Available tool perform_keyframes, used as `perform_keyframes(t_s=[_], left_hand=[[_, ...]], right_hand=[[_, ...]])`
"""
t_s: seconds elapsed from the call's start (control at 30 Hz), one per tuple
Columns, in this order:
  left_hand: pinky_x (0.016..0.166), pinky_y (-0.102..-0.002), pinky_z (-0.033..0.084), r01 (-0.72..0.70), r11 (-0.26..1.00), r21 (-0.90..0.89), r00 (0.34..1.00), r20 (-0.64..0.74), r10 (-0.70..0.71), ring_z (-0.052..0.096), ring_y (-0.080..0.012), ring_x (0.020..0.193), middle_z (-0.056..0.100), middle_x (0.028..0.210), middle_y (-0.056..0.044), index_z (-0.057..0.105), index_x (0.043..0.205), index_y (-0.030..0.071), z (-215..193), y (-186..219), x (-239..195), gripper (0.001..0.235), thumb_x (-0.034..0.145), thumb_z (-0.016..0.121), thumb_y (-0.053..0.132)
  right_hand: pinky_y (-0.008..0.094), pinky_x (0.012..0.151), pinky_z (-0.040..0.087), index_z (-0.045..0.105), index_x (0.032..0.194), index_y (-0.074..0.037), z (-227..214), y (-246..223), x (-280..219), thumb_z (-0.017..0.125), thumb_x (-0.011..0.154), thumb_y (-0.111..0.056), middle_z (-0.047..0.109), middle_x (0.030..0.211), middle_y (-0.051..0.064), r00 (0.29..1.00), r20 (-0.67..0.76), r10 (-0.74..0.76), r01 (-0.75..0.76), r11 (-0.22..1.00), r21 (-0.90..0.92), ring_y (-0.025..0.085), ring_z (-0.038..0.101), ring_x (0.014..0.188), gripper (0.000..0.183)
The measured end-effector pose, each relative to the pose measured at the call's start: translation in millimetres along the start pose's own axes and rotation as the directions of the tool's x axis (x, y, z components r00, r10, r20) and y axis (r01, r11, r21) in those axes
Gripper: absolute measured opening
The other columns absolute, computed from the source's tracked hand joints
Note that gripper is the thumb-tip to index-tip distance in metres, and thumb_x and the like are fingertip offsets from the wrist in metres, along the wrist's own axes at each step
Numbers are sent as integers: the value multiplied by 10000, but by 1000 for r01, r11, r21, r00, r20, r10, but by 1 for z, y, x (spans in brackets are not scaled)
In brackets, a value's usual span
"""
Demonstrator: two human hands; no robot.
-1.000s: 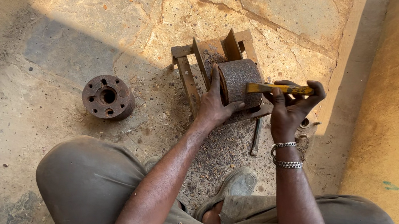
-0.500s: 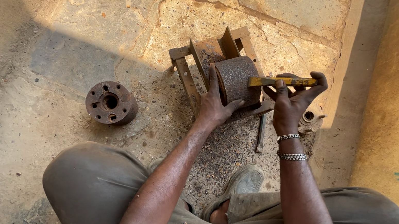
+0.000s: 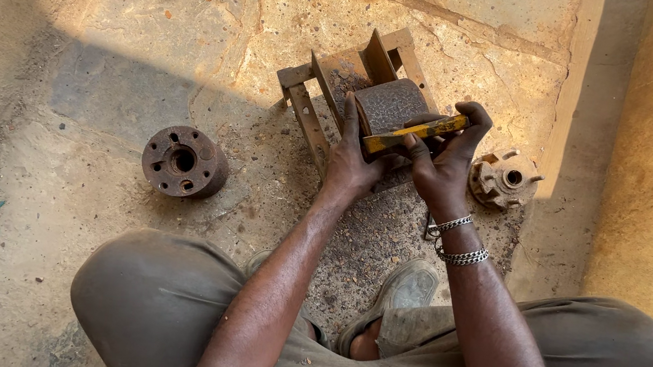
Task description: The person sits on the ground and uses a yellow-handled scraper to clean rust and debris from a cylindrical metal part clamped in a vise. They scrape the outer surface and then the inner bore, rotating the part to access different areas.
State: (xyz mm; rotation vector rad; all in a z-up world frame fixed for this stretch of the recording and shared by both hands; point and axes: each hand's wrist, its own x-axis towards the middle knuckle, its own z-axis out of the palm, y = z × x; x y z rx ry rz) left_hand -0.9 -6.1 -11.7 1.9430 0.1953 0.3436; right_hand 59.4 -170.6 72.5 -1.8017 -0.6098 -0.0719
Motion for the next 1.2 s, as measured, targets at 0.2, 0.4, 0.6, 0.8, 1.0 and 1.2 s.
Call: perform_keyframes(t_s=[0.2, 0.4, 0.6, 0.8, 1.0, 1.2], left_hand=[[867, -463, 666, 231, 970, 80, 968, 81, -237, 752, -345, 1035, 145, 1701, -312, -236, 1575, 210, -2, 1, 2, 1485, 694, 923, 509], [1057, -496, 599, 202, 977, -64, 977, 88, -196, 666, -361, 1300, 248, 1707, -242, -238, 1653, 255, -8, 0, 7, 1557, 603, 852, 623], [1187, -635, 331, 212, 970, 115, 965, 134, -227, 248, -425, 1546, -24, 1750, -196, -241, 1593, 271, -8, -11, 3, 1546, 666, 967, 540], [1174, -551, 465, 158, 987, -3, 979, 133, -156, 326, -399, 1547, 12, 1747, -176, -222, 1624, 287, -9, -19, 11, 1622, 517, 919, 609], [1140, -543, 478, 150, 985, 85, 984, 87, -157, 503, -409, 1405, 119, 1709, -285, -274, 1587, 219, -2, -8, -6, 1639, 554, 966, 508], [1099, -538, 513, 104, 992, 66, 994, -30, -102, 511, -428, 1394, 261, 1649, -315, -185, 1605, 182, -8, 2, 0, 1665, 508, 1011, 554]], right_hand=[[483, 960, 723, 172, 1467, -267, -32, 1, 6, 632, 1027, 80, 574, 1321, 191, 892, -233, 387, -246, 848, 469, 335, 711, 1177, 725], [520, 1075, 645, 181, 1442, -282, -12, 1, -6, 673, 989, 133, 608, 1293, 203, 999, 40, -16, 13, 997, 74, 361, 678, 1237, 787], [485, 958, 667, 162, 1426, -254, -31, 6, -5, 669, 1005, 47, 599, 1279, 181, 902, -213, 376, -244, 851, 465, 342, 728, 1163, 725], [529, 1067, 666, 184, 1442, -270, -22, 11, -12, 684, 1009, 93, 623, 1242, 192, 1000, 28, 11, -14, 993, 119, 318, 705, 1205, 754], [479, 1012, 665, 152, 1468, -259, -44, 26, -11, 689, 1051, 43, 596, 1313, 172, 924, -271, 271, -162, 916, 366, 284, 713, 1205, 744], [499, 1034, 673, 161, 1455, -270, -23, 20, -16, 726, 988, 91, 546, 1266, 196, 981, -187, 58, -48, 997, 59, 327, 673, 1194, 817]])
